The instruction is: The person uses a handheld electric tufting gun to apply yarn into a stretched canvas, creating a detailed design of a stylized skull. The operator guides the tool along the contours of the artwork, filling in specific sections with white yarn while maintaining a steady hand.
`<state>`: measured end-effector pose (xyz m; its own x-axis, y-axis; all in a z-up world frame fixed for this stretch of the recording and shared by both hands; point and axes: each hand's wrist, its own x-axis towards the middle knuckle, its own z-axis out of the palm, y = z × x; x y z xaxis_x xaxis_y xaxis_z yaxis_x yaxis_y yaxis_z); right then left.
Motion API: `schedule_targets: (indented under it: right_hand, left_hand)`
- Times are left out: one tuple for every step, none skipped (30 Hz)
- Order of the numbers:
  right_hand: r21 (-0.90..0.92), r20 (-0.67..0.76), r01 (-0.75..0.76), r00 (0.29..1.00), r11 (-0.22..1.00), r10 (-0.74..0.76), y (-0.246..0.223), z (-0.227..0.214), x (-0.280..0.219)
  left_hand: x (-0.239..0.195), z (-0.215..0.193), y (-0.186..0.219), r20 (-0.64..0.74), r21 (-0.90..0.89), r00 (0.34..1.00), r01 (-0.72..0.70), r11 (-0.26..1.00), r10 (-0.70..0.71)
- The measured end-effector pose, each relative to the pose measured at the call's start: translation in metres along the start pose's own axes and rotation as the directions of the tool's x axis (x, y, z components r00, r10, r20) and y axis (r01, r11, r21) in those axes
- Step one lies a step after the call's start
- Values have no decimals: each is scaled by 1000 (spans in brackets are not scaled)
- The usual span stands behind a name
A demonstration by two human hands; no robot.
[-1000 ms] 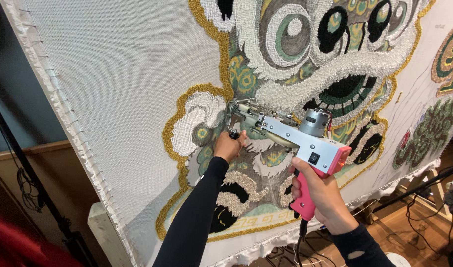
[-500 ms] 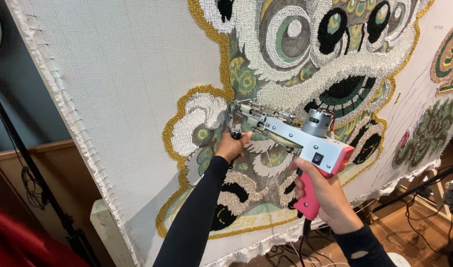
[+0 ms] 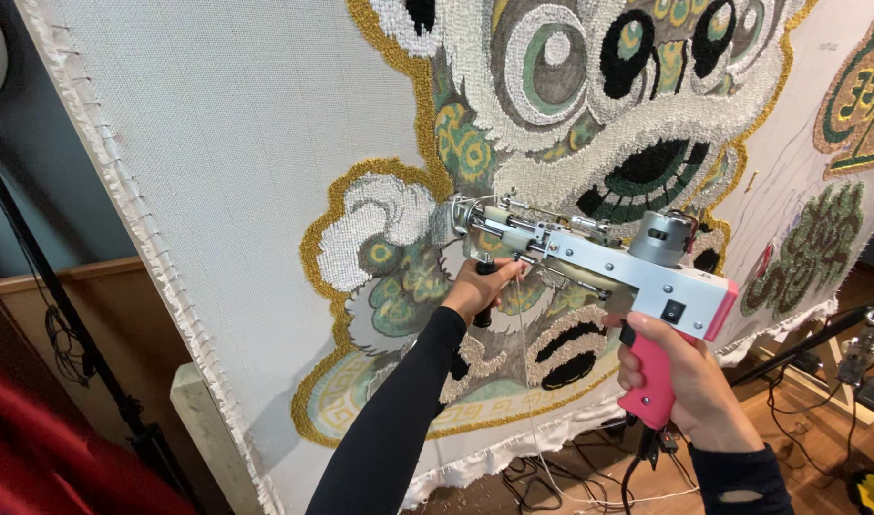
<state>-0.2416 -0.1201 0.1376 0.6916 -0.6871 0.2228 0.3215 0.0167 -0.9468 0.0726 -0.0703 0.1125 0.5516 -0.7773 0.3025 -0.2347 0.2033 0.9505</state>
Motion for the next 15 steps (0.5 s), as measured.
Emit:
schedule_targets:
  right_hand:
    - [7,12,13,1000,1000,-13,0,-4,-2]
    - [14,24,25,999,1000,-26,1,-7,-4]
    - [21,35,38,999,999,-38,1,-11,-6]
    - [31,48,29,998,999,-30,1,-13,-8]
    - [40,61,19,998,999,-21,1,-15,-8]
    - [49,75,9,997,999,-13,2,-17,-9]
    - [44,69,9,998,999,-12,3,-18,-10]
    - [40,63,9,998,999,-11,4,-19,-11]
    - [35,58,9,998,999,-11,6,-19,-11]
    - [9,45,3,999,1000,-3,8,-19,-12]
    - [-16,31,-3,1000,1000,4,10,-19,-12]
    - [-40,17,-10,1000,999,10,13,-19,-12]
    - [-43,23,-26,999,999,27,15,-19,-12]
    - [-47,30,-42,999,998,43,18,-19,-12]
    - [-50,35,-59,998,997,60,20,-19,-12]
  left_hand:
    - [-4,5,2,-8,39,1000,-13,999,13]
    - [-7,8,4,-16,78,1000,-25,997,27]
    - [-9,11,5,-8,74,999,-45,996,45]
    - [-10,12,6,1,71,998,-64,995,64]
    - [-11,12,6,9,66,997,-83,994,82]
    - [-12,12,5,21,56,997,-69,996,68]
    - [-15,12,4,31,46,998,-55,997,54]
    - [-17,12,2,41,36,998,-41,999,39]
    - [-21,12,1,28,19,999,-16,1000,16]
    - [-26,12,-1,14,3,1000,8,1000,-8]
    - [-30,12,-2,2,-14,999,32,999,-32]
    - [-35,12,-4,7,-10,999,46,999,-46]
    - [-40,13,-7,13,-7,998,61,998,-60]
    - [-43,13,-10,19,-4,997,75,997,-75]
    - [-46,12,-12,18,-3,996,87,996,-87]
